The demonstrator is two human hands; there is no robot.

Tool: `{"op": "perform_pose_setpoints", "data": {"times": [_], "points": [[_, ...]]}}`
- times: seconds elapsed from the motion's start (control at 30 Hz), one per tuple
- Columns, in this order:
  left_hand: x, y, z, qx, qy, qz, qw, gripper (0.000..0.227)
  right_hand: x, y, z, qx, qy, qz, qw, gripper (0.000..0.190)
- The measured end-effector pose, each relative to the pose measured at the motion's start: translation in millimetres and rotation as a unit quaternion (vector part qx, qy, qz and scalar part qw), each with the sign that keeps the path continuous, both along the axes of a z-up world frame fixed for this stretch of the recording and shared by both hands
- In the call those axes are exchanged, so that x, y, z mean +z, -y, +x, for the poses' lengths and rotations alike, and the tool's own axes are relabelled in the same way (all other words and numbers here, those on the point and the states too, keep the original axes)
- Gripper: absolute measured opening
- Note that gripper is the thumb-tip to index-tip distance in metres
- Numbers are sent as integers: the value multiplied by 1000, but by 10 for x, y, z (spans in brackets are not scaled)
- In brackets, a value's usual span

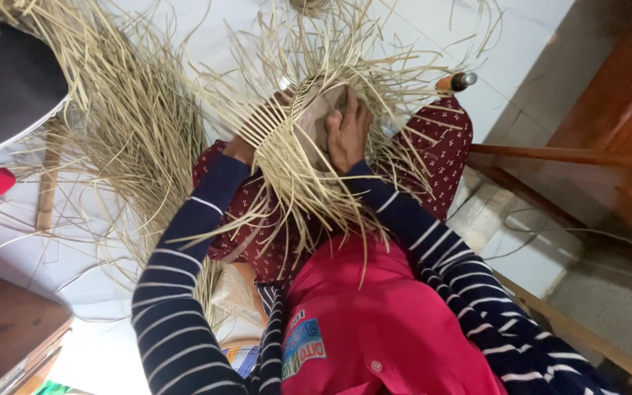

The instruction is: The person weaves strands of dried fiber into a circular hat base by hand.

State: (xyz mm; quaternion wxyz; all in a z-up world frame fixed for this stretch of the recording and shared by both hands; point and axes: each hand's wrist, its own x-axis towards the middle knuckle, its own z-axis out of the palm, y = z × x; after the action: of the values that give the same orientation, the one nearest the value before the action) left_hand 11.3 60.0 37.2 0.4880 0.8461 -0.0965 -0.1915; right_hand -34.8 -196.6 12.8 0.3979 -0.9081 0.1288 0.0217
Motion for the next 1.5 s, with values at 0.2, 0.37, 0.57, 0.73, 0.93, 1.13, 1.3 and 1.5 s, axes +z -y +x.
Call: {"op": "perform_pose_setpoints", "data": {"times": [0.2,0.37,0.57,0.73,0.93,1.13,1.3,1.5], "points": [[148,21,-211,25,3,-8,1000,38,-479,74,38,25,205,7,978,52],[175,-39,-445,57,24,-12,998,42,-572,147,67,64,281,-14,958,51],[322,168,-538,50,43,-21,998,47,-294,255,93,123,209,-18,970,38],[386,109,-806,56,62,-29,996,51,343,46,-178,209,161,16,964,55],[297,277,-1241,175,-83,-209,959,61,708,-197,-781,294,45,-173,939,106],[475,999,-927,292,-7,-228,929,58,-137,-14,-1184,284,220,-355,863,74],[220,1110,-931,305,10,-202,931,56,-353,263,-1229,415,283,-245,829,62],[-145,1134,-896,359,36,-149,921,54,-49,515,-1071,458,219,-130,852,22]]}}
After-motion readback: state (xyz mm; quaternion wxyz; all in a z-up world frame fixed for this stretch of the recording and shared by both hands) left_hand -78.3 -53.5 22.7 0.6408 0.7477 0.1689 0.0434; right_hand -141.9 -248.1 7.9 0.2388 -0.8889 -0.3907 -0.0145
